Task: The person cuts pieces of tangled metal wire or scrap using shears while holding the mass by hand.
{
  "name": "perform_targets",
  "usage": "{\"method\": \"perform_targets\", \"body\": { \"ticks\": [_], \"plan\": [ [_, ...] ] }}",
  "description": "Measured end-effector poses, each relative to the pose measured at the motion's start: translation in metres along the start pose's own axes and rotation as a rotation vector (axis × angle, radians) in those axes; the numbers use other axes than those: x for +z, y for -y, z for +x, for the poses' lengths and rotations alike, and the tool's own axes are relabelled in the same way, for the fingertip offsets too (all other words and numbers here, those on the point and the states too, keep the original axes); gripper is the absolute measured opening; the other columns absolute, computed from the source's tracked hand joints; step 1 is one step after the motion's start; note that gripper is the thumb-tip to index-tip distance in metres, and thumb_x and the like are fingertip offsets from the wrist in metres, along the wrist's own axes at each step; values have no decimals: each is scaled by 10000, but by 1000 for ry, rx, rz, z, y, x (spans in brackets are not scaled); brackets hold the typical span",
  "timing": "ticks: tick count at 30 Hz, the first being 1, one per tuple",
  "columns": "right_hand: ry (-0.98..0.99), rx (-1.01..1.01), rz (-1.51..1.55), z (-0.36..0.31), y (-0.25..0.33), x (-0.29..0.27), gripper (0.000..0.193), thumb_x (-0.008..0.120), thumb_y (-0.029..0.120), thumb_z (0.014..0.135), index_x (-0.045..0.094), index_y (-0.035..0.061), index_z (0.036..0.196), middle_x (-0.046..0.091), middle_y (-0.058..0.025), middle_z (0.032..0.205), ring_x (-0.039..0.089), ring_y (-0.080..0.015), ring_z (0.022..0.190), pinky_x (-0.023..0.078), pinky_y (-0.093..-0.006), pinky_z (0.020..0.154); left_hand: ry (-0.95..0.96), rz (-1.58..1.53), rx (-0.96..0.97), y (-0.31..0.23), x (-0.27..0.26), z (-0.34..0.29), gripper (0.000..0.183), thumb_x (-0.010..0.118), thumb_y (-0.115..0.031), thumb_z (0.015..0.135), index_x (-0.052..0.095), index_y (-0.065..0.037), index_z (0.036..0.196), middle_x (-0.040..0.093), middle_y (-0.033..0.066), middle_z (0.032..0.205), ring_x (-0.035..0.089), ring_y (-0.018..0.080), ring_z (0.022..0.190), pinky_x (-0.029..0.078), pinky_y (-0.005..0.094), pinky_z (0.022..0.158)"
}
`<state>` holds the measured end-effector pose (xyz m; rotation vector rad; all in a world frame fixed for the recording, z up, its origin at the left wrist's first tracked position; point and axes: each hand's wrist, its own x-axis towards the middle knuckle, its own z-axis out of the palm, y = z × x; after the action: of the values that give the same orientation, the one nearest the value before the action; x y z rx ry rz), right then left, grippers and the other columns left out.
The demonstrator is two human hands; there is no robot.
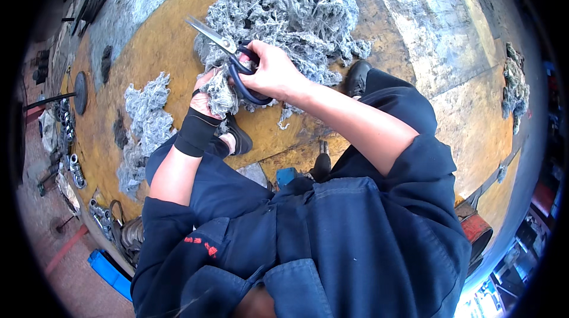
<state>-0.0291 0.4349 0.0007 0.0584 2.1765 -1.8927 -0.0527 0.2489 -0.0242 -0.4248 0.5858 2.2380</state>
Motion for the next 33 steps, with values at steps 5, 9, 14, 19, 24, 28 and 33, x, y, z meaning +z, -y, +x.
{"method": "perform_targets", "body": {
  "ticks": [5, 9, 14, 19, 24, 28, 33],
  "plan": [
    [23, 42, 291, -7, 14, -11, 504, 865, 380, 632, 518, 61, 809, 626, -33, 833, 611, -107, 763, 520, -258, 749, 120, -97, -81, -12, -29, -5, 366, 451, -208, 940, 537, 60, 1174, 644, 179, 1041, 650, 241, 861, 551, 359, 777],
    [-172, 218, 107, 4, -4, -30, 626, 750, 486, 748, 564, -47, 1020, 638, -156, 983, 652, -194, 885, 534, -325, 811, 223, 255, 56, -27, -78, 2, 407, 465, -222, 918, 518, 65, 1202, 616, 213, 1129, 618, 310, 1019, 496, 451, 908],
    [-183, 739, 408, -2, -20, -16, 701, 675, 605, 751, 575, -40, 1007, 594, -147, 888, 617, -169, 696, 554, -322, 554, 305, -6, -146, -23, -38, 7, 529, 499, -293, 923, 421, 58, 1310, 539, 223, 1263, 540, 361, 1148, 400, 472, 1023],
    [26, 698, 864, -8, -13, 1, 518, 712, 454, 783, 590, -21, 952, 614, -119, 809, 614, -169, 620, 526, -316, 512, -32, 8, -114, 1, 10, 7, 363, 636, -285, 889, 595, 23, 1077, 666, 153, 1018, 661, 244, 903, 540, 378, 815],
    [-201, 506, 419, -2, -32, 4, 207, 709, 178, 817, 612, -4, 836, 558, -13, 660, 478, -85, 529, 384, -257, 479, -193, 245, -109, 13, 22, -8, 233, 601, -110, 886, 608, 28, 1073, 677, 136, 956, 673, 213, 836, 557, 319, 737],
    [-240, 298, 259, -11, -32, 10, 185, 715, 111, 794, 623, -24, 881, 601, -28, 703, 504, -68, 606, 420, -239, 546, -275, 222, -103, 20, 28, -11, 229, 655, -145, 862, 623, 11, 1027, 684, 112, 925, 678, 201, 781, 563, 309, 687],
    [-10, 199, 105, -26, -22, 16, 218, 684, 87, 773, 637, -32, 950, 643, -43, 734, 546, -63, 674, 461, -258, 616, -159, 31, -242, 25, -10, -5, 352, 613, -358, 896, 618, -16, 981, 678, 120, 848, 676, 222, 717, 573, 357, 662]
  ]
}}
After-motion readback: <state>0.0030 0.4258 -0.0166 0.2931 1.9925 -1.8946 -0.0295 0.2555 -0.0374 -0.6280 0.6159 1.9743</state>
